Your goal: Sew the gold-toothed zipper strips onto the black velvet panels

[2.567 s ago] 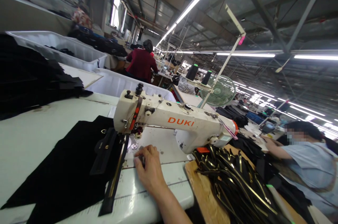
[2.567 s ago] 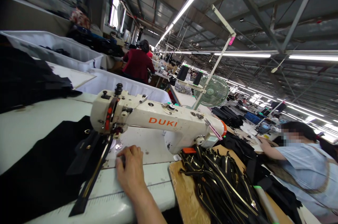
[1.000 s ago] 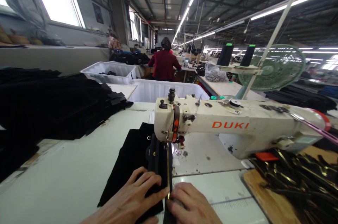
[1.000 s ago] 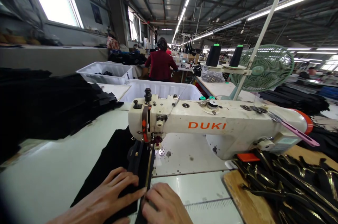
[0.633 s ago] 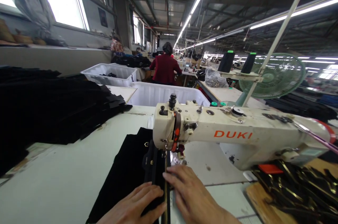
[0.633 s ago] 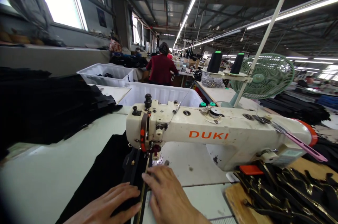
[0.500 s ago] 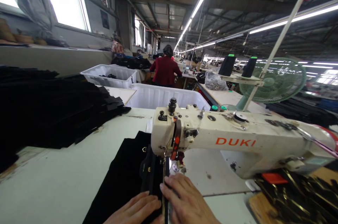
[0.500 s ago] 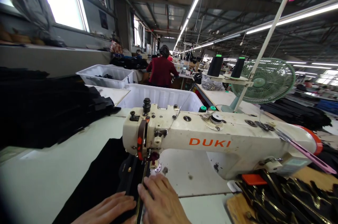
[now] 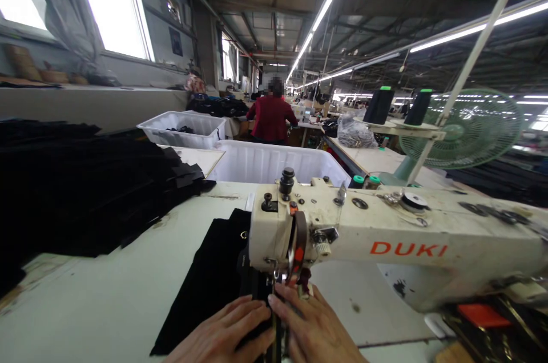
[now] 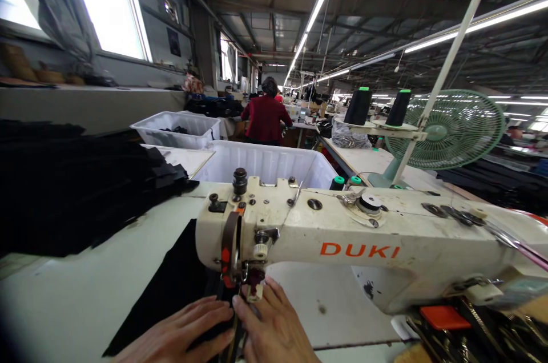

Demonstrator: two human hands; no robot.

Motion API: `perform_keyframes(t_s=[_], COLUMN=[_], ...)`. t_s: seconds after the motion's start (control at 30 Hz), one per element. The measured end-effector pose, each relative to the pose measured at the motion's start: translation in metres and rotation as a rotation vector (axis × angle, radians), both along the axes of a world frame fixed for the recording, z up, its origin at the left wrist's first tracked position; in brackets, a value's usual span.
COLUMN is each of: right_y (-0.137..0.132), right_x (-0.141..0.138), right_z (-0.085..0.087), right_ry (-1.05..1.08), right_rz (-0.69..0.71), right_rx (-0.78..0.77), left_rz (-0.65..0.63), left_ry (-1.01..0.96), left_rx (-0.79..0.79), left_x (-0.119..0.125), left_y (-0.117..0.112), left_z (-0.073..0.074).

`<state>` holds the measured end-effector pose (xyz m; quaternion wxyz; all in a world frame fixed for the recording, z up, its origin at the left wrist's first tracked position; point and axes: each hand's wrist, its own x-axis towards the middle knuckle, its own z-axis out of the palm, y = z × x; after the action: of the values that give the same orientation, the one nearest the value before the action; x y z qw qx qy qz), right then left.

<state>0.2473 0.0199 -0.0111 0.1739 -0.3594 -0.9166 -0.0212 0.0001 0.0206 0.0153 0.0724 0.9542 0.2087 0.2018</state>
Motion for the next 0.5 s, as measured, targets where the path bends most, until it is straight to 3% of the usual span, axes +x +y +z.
perform_keyframes(t_s=[0.13,0.2,0.4,0.5], right_y=[-0.001,-0.001,0.001,0.001], right_x=[0.001,0.0,-0.003,-0.004], right_z=[-0.002,-0.004,-0.008,-0.008], right_ry=[0.032,0.041,0.093,0.118], right_rz=[0.031,0.057,0.023,0.015], right_rx=[0.008,0.024,0.036,0.027], left_rz=[0.084,0.099,0.053,0.095], left_ry=[-0.086,-0.115,-0.108,-0.118], left_rx=[0.011,0.017,0.09,0.084], left_x=[-0.003,-0.003,-0.003,-0.003], left_y=[0.009,0.01,0.01,0.009], left_z=[-0.031,-0.034,0.001,0.006])
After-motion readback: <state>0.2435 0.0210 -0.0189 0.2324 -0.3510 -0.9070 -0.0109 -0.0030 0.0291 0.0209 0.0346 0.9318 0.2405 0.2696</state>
